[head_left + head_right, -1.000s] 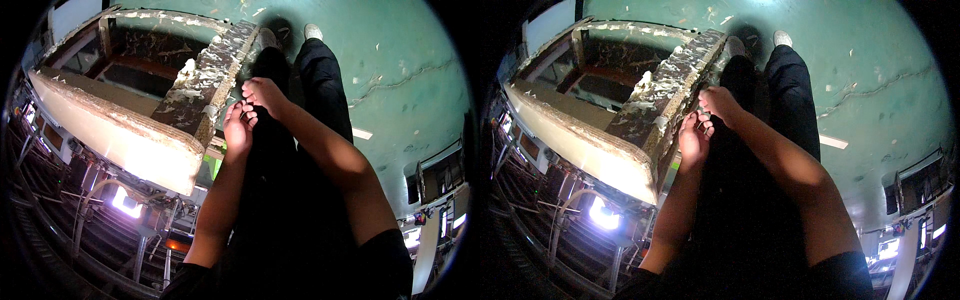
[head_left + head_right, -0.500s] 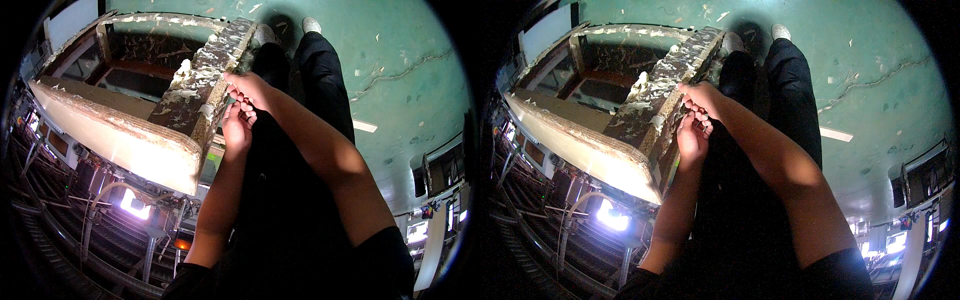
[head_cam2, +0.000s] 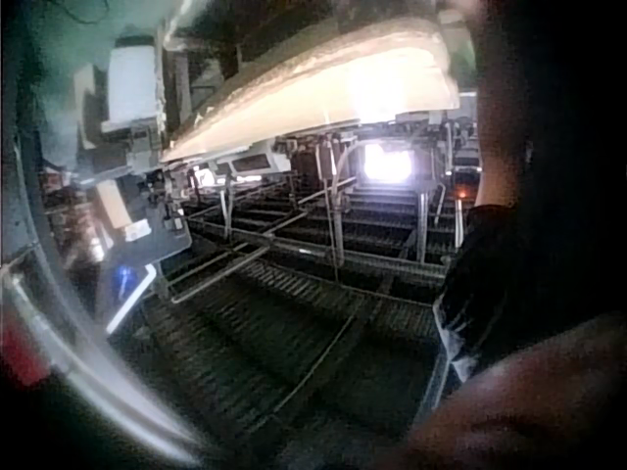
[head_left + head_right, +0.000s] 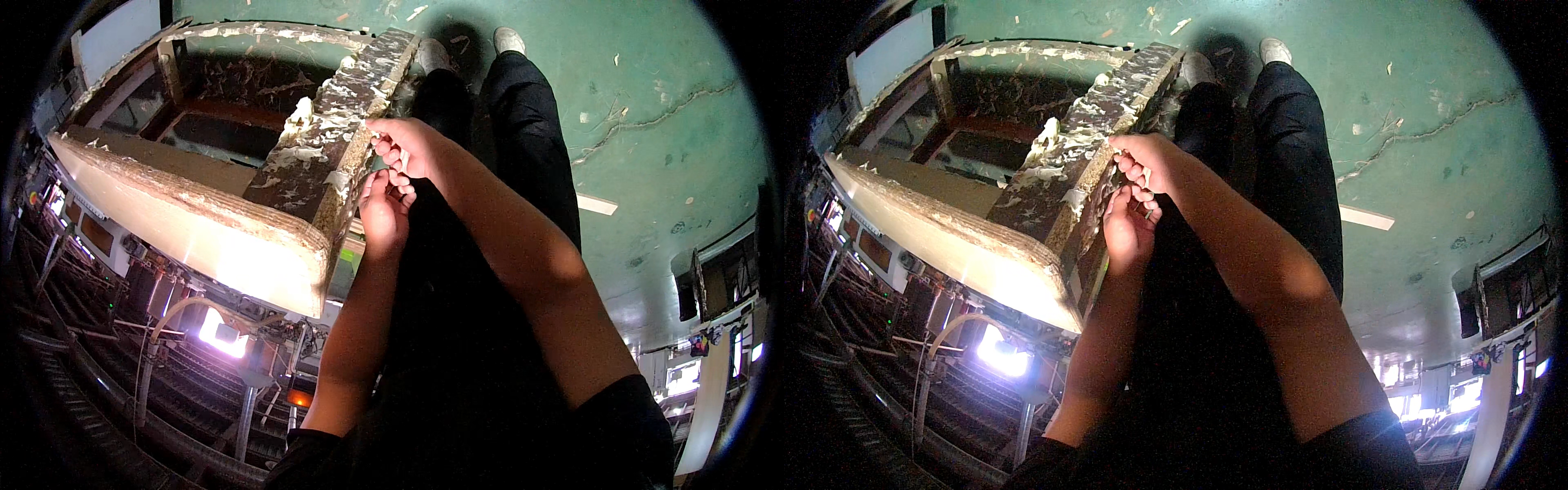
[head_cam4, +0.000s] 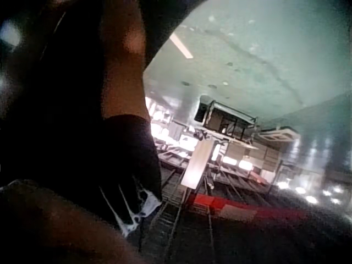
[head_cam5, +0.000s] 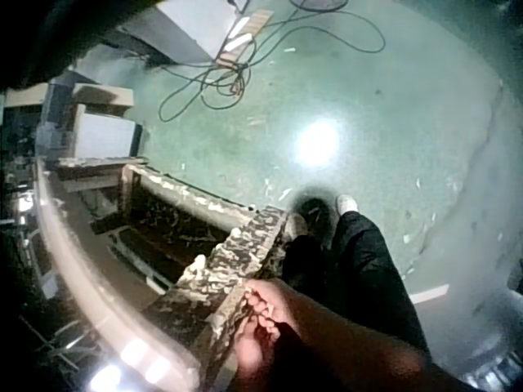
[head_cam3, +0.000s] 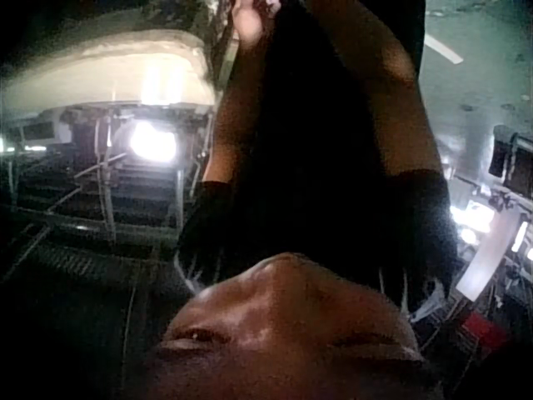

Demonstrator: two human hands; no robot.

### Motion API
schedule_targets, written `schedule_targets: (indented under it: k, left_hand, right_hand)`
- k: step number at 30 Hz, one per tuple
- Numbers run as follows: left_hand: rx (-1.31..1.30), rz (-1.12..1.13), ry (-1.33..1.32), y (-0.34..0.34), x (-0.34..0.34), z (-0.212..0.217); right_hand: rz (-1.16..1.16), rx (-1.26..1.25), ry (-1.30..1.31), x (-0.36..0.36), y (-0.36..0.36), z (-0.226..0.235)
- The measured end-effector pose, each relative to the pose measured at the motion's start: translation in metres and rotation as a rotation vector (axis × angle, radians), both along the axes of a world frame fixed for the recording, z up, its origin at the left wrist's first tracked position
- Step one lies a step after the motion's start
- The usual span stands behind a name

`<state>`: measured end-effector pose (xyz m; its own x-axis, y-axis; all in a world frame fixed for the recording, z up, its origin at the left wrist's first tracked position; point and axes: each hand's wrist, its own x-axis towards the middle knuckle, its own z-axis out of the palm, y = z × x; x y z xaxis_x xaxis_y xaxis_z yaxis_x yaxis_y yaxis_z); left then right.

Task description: The person scrapes adhesive and foam residue from the wooden edge of a furniture frame using a scraper and their hands.

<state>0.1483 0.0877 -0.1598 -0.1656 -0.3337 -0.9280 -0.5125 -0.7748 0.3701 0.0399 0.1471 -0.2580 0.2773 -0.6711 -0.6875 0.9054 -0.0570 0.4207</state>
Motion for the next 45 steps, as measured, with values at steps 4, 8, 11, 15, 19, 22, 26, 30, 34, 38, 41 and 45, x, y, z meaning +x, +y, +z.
schedule_targets:
  k: [4,8,11,15,19,22,26,30,34,38,41,45]
  left_hand:
    - [0.007,-0.013,0.013,-0.008,0.004,0.003]
    - [0.027,-0.069,0.032,-0.005,0.004,0.004]
    - [0.038,-0.055,0.005,0.005,0.002,-0.002]
    - [0.047,-0.087,-0.009,0.011,0.003,-0.008]
    - [0.025,-0.082,0.014,0.008,0.012,-0.007]
    - [0.035,-0.080,0.047,0.006,0.013,-0.007]
    - [0.016,-0.048,0.070,0.012,0.009,-0.007]
    - [-0.027,-0.024,0.035,0.017,0.008,-0.008]
    - [0.009,-0.118,0.058,0.009,0.018,-0.009]
    - [0.005,-0.140,0.074,0.003,0.027,-0.013]
    - [0.025,-0.136,0.046,0.001,0.029,-0.013]
    - [0.013,-0.150,0.022,0.003,0.028,-0.012]
  right_hand:
    - [-0.312,0.032,-0.144,0.006,0.004,-0.011]
    - [-0.245,0.137,0.008,-0.009,0.035,-0.036]
    - [0.091,0.145,0.390,-0.010,0.052,-0.043]
    - [0.488,0.216,1.141,0.007,0.033,-0.030]
    - [0.338,0.289,1.306,0.022,0.016,-0.005]
    - [0.381,0.392,1.422,0.028,0.012,0.016]
    - [0.347,0.569,1.532,0.037,0.006,0.034]
    - [0.309,0.660,1.620,0.040,0.002,0.035]
    - [0.495,0.606,1.762,0.034,0.008,0.030]
    - [0.495,0.546,1.890,0.027,0.016,0.021]
    - [0.480,0.500,1.985,0.024,0.019,0.013]
    - [0.439,0.401,2.097,0.020,0.024,0.002]
